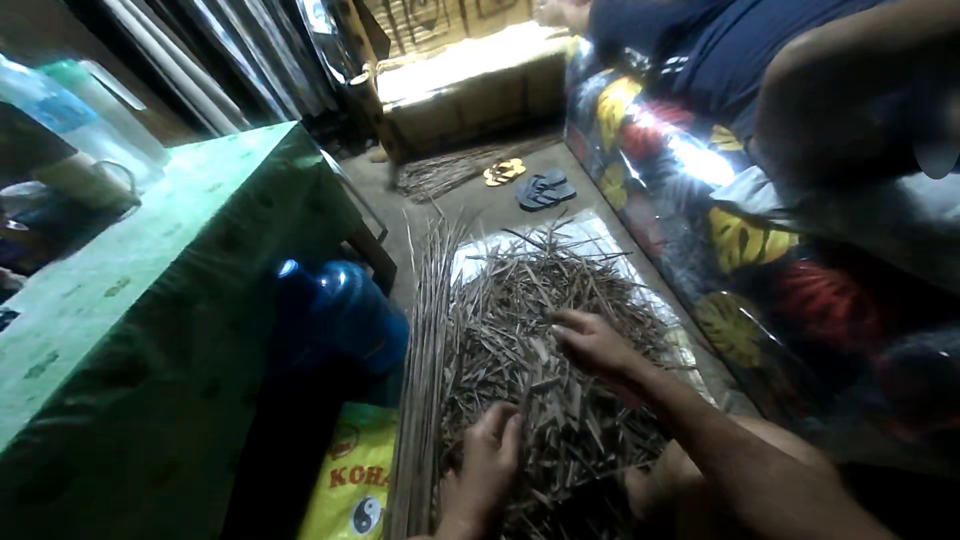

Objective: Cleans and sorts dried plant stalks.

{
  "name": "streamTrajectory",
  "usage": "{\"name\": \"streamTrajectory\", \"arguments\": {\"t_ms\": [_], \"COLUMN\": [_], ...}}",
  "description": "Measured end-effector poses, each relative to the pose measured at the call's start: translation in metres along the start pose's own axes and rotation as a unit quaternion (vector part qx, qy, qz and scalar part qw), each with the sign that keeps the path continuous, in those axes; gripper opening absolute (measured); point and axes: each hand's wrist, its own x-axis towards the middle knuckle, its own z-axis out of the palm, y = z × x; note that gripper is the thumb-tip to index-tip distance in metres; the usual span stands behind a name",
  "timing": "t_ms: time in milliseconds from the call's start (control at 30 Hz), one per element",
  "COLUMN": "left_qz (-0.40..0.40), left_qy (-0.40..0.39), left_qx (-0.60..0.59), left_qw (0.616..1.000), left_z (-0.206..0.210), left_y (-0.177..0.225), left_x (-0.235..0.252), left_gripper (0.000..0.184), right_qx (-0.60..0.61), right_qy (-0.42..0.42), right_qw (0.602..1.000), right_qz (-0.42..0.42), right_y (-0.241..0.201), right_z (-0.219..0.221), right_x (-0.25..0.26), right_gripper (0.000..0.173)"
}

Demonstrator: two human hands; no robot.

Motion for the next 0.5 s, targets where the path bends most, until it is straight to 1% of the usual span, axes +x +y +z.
{"name": "streamTrajectory", "arguments": {"t_ms": [167, 333, 500], "left_qz": [0.007, 0.011, 0.027], "left_qy": [-0.009, -0.017, -0.013], "left_qx": [0.018, 0.040, 0.046], "left_qw": [1.000, 0.999, 0.999], "left_z": [0.004, 0.006, 0.008], "left_y": [0.000, 0.002, 0.001], "left_x": [-0.001, -0.005, -0.008], "left_gripper": [0.022, 0.023, 0.021], "right_qx": [-0.012, 0.039, 0.052], "right_qy": [0.066, 0.093, 0.139], "right_qw": [0.998, 0.994, 0.988], "right_qz": [-0.013, 0.038, 0.052], "right_y": [0.006, 0.003, 0.003], "right_z": [-0.002, -0.010, -0.019], "right_x": [0.007, 0.012, 0.017], "right_gripper": [0.032, 0.033, 0.037]}}
